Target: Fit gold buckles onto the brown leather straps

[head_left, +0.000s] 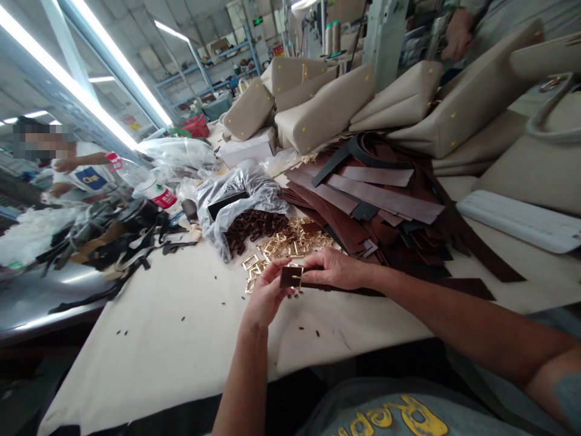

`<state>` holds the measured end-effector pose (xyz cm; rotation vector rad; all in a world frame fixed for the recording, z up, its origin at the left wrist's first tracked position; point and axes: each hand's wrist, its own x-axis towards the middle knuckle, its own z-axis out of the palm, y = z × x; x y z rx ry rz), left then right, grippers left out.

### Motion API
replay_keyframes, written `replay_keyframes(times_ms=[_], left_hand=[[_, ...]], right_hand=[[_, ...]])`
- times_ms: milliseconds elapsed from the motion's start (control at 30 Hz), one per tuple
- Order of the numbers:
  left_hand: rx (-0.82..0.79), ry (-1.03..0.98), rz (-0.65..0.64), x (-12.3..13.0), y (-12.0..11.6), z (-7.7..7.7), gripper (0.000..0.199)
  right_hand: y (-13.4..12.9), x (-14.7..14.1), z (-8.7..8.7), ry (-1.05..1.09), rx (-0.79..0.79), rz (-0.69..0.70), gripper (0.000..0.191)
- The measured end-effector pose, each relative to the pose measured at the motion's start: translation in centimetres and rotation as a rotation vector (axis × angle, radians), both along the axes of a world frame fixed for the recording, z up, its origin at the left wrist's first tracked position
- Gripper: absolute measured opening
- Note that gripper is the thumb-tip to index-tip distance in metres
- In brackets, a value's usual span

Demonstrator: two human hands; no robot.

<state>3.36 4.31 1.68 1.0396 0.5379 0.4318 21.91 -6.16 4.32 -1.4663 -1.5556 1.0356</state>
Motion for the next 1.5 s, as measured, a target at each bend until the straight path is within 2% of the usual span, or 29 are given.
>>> replay_keyframes(times_ms=[100,200,267,333,467,567,667,767,833,900,967,1033,1133,1233,1300,1400,1500], left_hand=[[-0.030,-0.018,0.086,0.1,0.2,0.1,0.045],[-0.069,-0.038,0.151,0.1,0.2,0.5,0.046],[-0.088,-0.047,0.129,-0.1,0.2,0.6,0.047],[-0.080,-0.028,0.026,-0.4,0.2,0.6,0.048],[0.020,0.033,-0.208,-0.9,-0.1,0.2,0.041],[0.135,0.048,-0.270,-1.1,-0.3,0.3,0.034],[0.278,0.044,-0.226,-1.0,-0.4,0.3,0.032],[0.308,0.031,-0.066,-0.7,-0.1,-0.1,0.033],[0.267,0.034,0.069,-0.3,0.2,-0.7,0.033],[0.228,0.041,0.181,0.0,0.4,-1.1,0.032],[0.215,0.040,0.253,0.4,0.6,-1.4,0.031],[0.220,0.041,0.292,0.7,0.6,-1.6,0.031],[0.246,0.048,0.292,1.1,0.3,-1.9,0.032],[0.267,0.048,0.239,1.2,-0.1,-2.3,0.030],[0.268,0.048,0.213,1.3,-0.3,-2.6,0.028],[0.282,0.080,0.193,1.5,-0.6,-2.9,0.027],[0.302,0.125,0.173,1.7,-0.8,-3.0,0.030]], right_hand=[[-0.1,0.0,0.1,0.087,-0.115,0.009,0.035],[-0.6,0.2,1.2,0.143,-0.233,0.060,0.034],[-1.1,0.4,2.8,0.027,-0.281,0.080,0.035],[-1.4,0.7,5.0,-0.198,-0.280,0.096,0.030],[-1.0,0.9,9.5,-0.672,-0.178,0.153,0.021],[0.4,0.0,11.9,-0.919,-0.072,0.266,0.016],[2.6,-1.3,13.2,-1.112,0.094,0.345,0.009],[5.1,-2.0,13.5,-1.213,0.372,0.317,0.015],[6.2,-1.7,13.0,-1.162,0.569,0.207,0.015],[6.2,-0.9,11.6,-1.024,0.648,0.003,0.016],[5.3,-0.1,9.2,-0.829,0.558,-0.206,0.018],[3.8,0.4,6.1,-0.620,0.387,-0.293,0.019],[2.0,0.0,1.5,-0.272,0.148,-0.158,0.026],[1.7,-1.1,-1.5,0.083,0.114,-0.083,0.038],[2.1,-1.9,-2.5,0.350,0.095,-0.096,0.045],[2.6,-2.3,-3.0,0.725,0.027,-0.114,0.050],[2.3,-2.0,-3.2,0.876,0.008,-0.075,0.049]])
